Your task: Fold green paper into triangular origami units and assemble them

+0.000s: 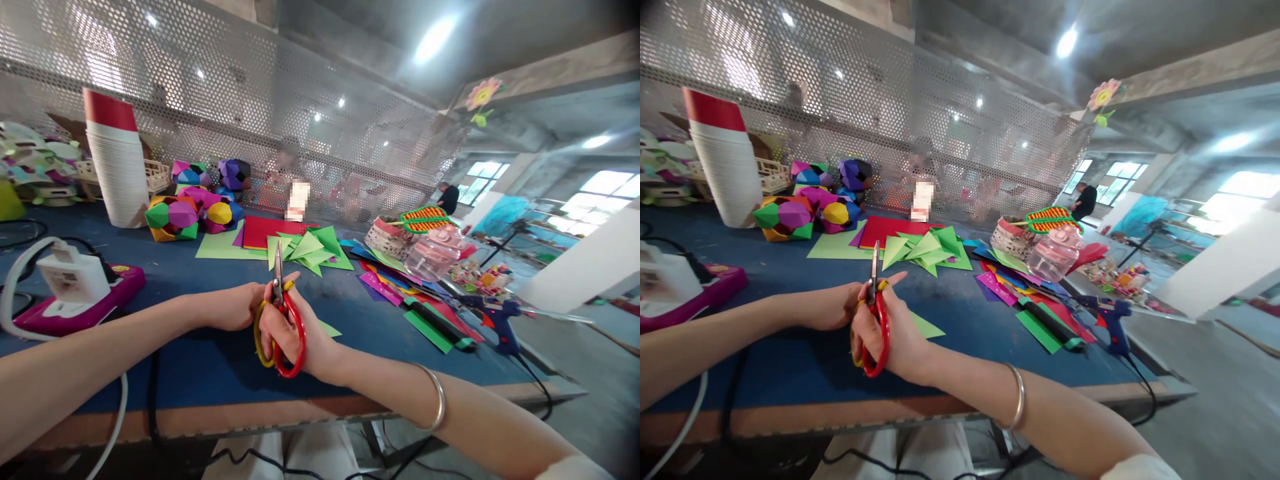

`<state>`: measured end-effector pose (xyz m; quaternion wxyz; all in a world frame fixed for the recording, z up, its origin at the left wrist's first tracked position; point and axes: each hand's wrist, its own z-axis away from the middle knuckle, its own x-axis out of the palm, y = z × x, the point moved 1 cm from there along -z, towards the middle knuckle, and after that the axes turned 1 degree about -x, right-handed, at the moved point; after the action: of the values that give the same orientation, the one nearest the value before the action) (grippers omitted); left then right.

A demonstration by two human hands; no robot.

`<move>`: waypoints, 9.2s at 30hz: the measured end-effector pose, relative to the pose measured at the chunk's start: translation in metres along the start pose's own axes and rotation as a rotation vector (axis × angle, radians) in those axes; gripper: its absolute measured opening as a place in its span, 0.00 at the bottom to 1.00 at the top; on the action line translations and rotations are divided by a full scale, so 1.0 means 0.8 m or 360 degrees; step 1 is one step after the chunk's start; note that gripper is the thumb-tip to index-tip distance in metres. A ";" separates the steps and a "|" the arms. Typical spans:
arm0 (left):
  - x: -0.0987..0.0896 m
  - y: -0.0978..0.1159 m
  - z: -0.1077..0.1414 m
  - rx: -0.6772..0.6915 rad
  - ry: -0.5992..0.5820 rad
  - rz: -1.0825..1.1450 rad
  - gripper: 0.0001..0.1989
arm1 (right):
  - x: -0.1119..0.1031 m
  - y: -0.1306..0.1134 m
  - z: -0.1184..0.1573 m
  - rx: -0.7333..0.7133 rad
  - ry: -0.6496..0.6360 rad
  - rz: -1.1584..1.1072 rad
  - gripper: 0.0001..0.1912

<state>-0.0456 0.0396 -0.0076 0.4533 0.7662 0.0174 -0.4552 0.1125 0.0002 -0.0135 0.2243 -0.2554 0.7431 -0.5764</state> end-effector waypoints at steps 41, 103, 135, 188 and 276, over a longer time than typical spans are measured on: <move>0.005 0.008 0.002 0.0040 -0.0212 -0.0003 0.37 | -0.179 -0.064 0.075 0.0392 0.0336 0.1382 0.07; 0.006 0.016 -0.009 -0.0472 0.0601 0.1796 0.16 | -0.102 -0.014 0.007 -0.0864 0.0256 0.1797 0.31; 0.004 0.023 -0.009 -0.0565 0.0641 0.1272 0.34 | -0.114 -0.015 0.001 -0.1058 0.0100 0.2011 0.13; 0.050 0.048 0.022 -0.0240 0.0750 -0.0216 0.13 | -0.131 -0.023 0.054 -0.0060 0.0040 0.1449 0.07; 0.038 0.056 0.011 -0.0908 0.0469 0.0347 0.08 | -0.127 -0.027 0.051 0.0516 0.0240 0.0952 0.10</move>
<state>-0.0143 -0.0050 0.0001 0.6881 0.6633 0.1274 -0.2653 0.2193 0.0301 0.0019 0.3654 0.0560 0.6984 -0.6128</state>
